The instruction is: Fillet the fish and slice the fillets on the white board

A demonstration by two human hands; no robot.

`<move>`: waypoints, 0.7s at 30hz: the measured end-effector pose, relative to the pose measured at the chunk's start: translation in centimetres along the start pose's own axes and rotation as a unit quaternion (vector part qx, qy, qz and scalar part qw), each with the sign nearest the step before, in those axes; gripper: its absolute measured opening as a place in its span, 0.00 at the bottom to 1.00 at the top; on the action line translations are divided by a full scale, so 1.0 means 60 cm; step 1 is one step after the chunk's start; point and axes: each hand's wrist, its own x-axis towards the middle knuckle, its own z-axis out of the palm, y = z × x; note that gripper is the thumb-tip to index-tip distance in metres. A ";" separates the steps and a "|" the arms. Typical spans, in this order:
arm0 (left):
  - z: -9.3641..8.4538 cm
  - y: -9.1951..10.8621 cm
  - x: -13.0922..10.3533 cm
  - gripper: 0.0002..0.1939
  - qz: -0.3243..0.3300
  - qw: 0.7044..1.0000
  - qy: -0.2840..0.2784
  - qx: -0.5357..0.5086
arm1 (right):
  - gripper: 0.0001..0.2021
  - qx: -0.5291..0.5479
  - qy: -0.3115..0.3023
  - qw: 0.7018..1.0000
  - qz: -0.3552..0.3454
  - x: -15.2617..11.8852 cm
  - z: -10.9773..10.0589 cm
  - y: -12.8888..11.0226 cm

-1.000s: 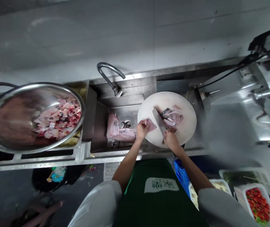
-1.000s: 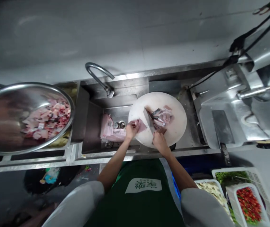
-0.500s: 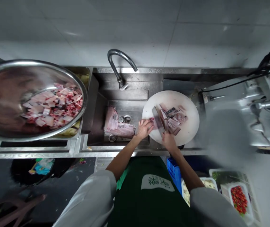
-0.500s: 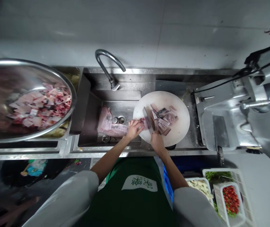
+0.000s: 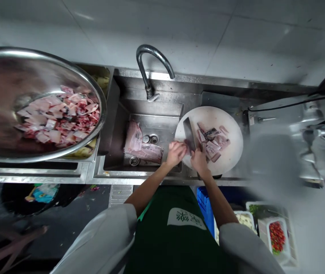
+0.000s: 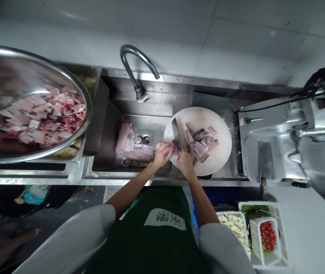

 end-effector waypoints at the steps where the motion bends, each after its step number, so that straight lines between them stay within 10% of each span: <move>1: 0.009 0.001 0.006 0.10 0.024 0.999 -0.040 0.004 | 0.15 0.003 -0.022 1.000 0.000 0.006 0.013 0.003; 8: 0.027 0.002 0.017 0.09 0.037 0.995 -0.091 0.003 | 0.14 -0.008 -0.042 0.999 0.010 -0.066 0.058 0.077; 16: -0.015 -0.024 -0.026 0.13 -0.094 0.977 0.184 -0.043 | 0.20 0.046 0.091 0.995 0.014 -0.100 0.015 0.048; 21: -0.019 -0.005 -0.032 0.17 -0.100 0.991 0.052 -0.078 | 0.22 0.108 0.154 0.982 0.022 -0.079 -0.007 0.093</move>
